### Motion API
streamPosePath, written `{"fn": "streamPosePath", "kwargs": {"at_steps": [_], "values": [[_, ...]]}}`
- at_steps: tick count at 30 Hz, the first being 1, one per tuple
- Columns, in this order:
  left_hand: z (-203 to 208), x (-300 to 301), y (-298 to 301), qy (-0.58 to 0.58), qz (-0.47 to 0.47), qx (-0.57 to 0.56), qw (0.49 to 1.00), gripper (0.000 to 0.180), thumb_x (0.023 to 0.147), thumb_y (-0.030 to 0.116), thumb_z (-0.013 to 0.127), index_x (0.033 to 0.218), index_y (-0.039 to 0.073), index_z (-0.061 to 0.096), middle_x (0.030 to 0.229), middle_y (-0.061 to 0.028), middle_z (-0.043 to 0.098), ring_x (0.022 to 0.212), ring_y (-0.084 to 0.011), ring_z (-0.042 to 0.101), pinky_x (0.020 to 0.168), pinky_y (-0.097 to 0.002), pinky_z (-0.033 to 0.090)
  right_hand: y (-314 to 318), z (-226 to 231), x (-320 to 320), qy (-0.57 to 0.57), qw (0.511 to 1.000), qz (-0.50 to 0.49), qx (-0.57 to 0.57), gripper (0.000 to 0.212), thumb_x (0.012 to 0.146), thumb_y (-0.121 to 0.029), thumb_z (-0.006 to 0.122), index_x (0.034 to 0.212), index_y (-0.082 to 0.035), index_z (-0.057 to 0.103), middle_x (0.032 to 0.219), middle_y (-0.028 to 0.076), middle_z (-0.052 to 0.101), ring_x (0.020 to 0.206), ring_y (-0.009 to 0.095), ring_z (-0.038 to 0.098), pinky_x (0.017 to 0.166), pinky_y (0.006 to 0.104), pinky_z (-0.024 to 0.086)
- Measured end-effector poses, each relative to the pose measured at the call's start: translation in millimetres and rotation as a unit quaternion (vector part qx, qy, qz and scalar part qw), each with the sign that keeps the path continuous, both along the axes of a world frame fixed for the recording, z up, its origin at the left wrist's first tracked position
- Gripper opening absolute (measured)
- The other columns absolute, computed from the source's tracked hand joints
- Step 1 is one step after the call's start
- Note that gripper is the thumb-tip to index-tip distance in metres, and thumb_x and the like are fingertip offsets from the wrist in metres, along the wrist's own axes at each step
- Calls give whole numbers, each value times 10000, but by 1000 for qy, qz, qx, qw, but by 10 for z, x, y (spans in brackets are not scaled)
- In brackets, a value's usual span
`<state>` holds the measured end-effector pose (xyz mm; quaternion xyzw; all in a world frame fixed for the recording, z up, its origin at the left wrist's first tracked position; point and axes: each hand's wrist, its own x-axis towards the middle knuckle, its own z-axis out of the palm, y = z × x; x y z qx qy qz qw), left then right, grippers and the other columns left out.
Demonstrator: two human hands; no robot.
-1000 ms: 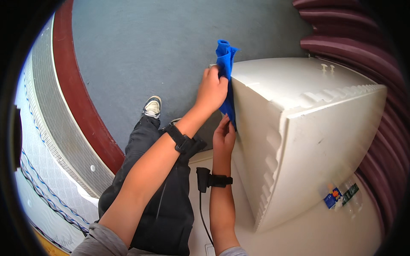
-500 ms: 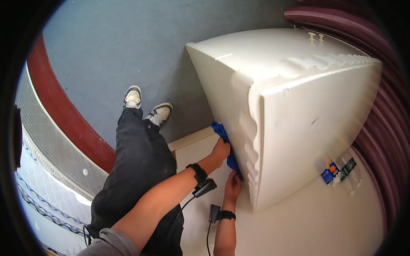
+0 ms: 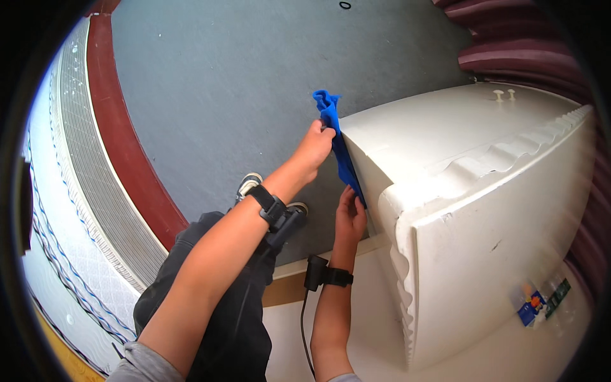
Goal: The person is using a blue rag to wipe and clean the white walls and surfaces of the furniture.
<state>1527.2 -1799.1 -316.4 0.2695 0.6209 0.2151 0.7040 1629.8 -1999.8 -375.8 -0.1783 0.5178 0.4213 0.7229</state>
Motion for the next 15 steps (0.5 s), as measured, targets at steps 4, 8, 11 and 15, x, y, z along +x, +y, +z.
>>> {"fn": "streamPosePath", "kwargs": {"at_steps": [4,8,11,15], "values": [[-116,542,-627,-69,100,-167,979,377,940,128,389,1286,31,501,1142,-143,622,1020,-222,585,893,-350,459,-945,-126,426,-58,998,-9,-33,386,886,139,508,1265,62,509,1259,202,534,1214,341,493,1014,443,489],[-451,955,-1779,-230,240,-354,875,390,955,207,367,1268,32,521,1221,-124,600,1057,-246,584,927,-372,458,-2315,-133,851,-105,985,-4,-133,354,888,96,522,1239,75,483,1175,199,518,1124,334,510,990,463,468],[-398,1244,-2413,-230,256,-396,851,472,954,298,328,1289,20,510,1268,-127,578,1125,-268,564,1018,-399,412,-3388,324,1219,-119,951,23,-284,282,909,39,506,1189,76,487,1113,188,502,1073,315,507,955,462,471],[-80,1479,-2758,-194,269,-544,771,488,949,328,324,1262,17,531,1250,-110,593,1107,-255,572,1011,-384,414,-3399,871,1042,-238,945,-13,-223,262,923,14,487,1158,130,472,1125,197,499,1089,310,506,932,444,468]]}}
